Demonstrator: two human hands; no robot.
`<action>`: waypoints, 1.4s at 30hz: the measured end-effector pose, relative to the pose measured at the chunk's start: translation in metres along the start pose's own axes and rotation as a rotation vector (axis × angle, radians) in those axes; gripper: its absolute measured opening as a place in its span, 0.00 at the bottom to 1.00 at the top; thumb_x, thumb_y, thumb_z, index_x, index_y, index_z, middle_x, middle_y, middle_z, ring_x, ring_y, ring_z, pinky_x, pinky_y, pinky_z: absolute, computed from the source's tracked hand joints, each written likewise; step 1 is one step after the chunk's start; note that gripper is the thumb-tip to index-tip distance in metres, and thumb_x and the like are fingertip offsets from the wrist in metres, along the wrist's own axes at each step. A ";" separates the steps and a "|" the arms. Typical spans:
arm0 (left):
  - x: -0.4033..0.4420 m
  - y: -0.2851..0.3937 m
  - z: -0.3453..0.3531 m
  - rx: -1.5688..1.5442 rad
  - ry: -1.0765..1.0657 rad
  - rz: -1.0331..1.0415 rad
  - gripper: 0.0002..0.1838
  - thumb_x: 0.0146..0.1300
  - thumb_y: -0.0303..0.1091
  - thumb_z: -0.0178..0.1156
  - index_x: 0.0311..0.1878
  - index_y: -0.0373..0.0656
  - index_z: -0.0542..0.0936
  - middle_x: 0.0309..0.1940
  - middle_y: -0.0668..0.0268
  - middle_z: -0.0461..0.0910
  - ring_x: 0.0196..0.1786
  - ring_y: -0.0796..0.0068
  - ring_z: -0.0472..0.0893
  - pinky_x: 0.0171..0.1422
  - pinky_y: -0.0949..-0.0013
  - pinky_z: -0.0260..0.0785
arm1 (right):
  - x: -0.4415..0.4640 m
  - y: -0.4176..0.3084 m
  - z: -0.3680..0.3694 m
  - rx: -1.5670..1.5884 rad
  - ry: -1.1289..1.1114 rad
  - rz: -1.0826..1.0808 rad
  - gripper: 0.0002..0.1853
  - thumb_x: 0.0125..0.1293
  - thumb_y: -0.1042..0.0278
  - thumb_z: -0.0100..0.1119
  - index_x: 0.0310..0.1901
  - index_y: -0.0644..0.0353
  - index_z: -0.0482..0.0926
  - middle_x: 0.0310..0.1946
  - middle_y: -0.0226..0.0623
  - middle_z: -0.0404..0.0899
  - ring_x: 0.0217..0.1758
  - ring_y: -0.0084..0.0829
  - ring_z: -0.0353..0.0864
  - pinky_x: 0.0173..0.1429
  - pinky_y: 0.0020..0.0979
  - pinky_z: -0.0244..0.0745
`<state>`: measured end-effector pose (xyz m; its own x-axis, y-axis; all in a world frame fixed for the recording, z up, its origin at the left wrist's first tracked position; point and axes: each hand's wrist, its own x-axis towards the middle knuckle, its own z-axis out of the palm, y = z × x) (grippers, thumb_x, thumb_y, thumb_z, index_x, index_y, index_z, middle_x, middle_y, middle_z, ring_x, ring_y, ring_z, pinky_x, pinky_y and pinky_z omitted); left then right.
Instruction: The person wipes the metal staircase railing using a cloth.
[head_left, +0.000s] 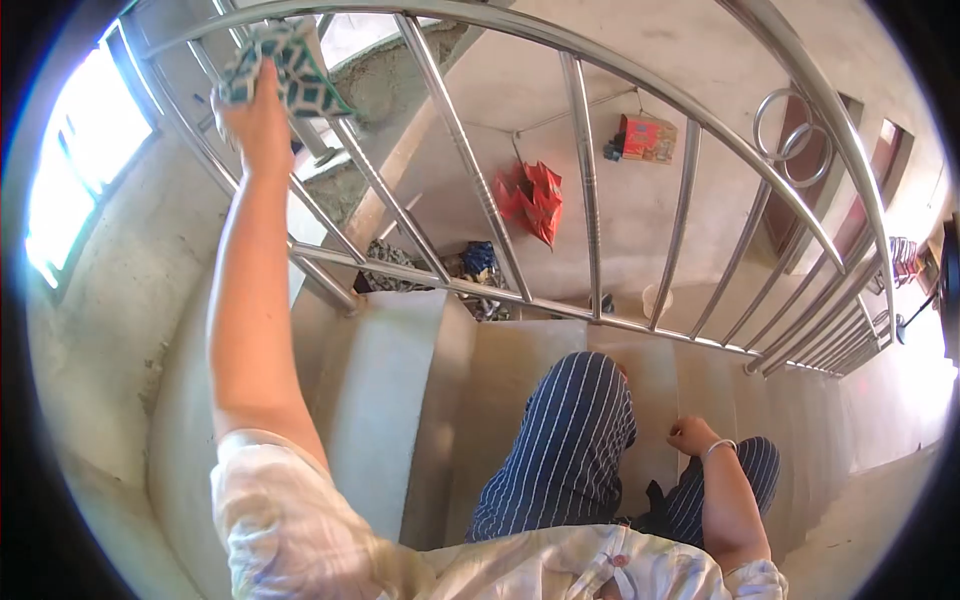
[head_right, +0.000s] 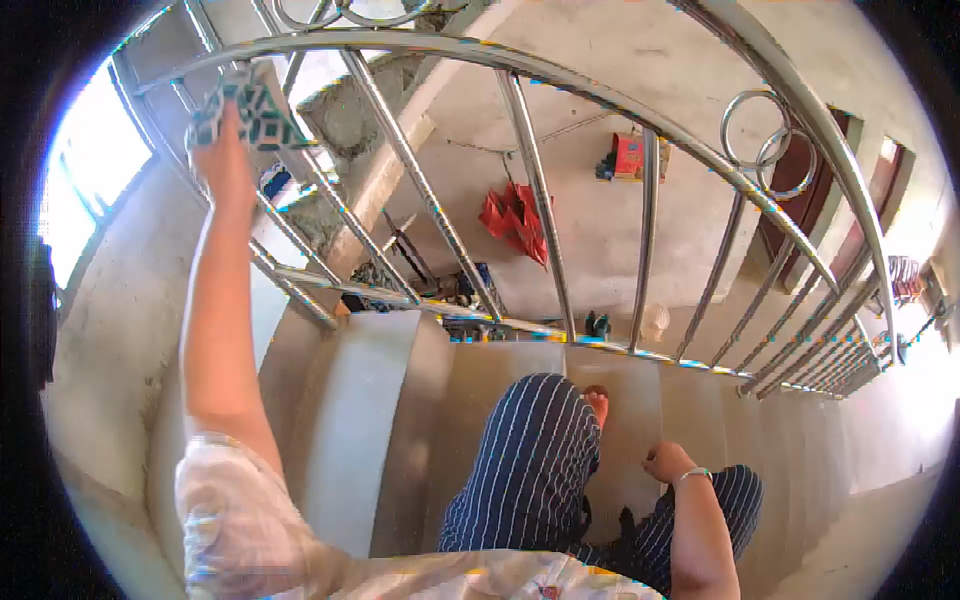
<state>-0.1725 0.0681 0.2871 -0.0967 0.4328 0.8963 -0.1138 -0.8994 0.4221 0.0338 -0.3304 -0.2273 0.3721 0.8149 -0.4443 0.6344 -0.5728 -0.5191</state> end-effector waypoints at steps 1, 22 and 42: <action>0.024 -0.008 0.001 0.059 -0.015 0.043 0.21 0.48 0.33 0.63 0.43 0.33 0.69 0.38 0.60 0.74 0.34 0.73 0.76 0.36 0.71 0.68 | 0.001 0.001 0.001 -0.002 0.002 -0.002 0.14 0.47 0.60 0.55 0.32 0.60 0.79 0.29 0.46 0.78 0.36 0.40 0.77 0.44 0.33 0.70; -0.059 -0.103 -0.077 -0.091 -0.037 -0.761 0.26 0.49 0.41 0.62 0.51 0.46 0.67 0.46 0.67 0.71 0.51 0.71 0.68 0.56 0.59 0.58 | -0.012 -0.004 -0.012 0.005 -0.010 -0.023 0.16 0.50 0.58 0.53 0.37 0.59 0.77 0.33 0.45 0.77 0.41 0.43 0.75 0.47 0.37 0.69; -0.087 -0.061 0.003 -0.035 -0.124 -0.526 0.37 0.52 0.58 0.52 0.59 0.43 0.58 0.55 0.65 0.60 0.56 0.71 0.60 0.60 0.65 0.49 | 0.004 0.001 -0.001 0.013 -0.157 0.139 0.15 0.50 0.58 0.53 0.37 0.56 0.78 0.37 0.43 0.77 0.44 0.40 0.75 0.50 0.35 0.68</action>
<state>-0.1537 0.0847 0.1836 0.0989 0.8117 0.5756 -0.1484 -0.5600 0.8151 0.0360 -0.3275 -0.2286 0.3451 0.7045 -0.6201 0.5750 -0.6809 -0.4536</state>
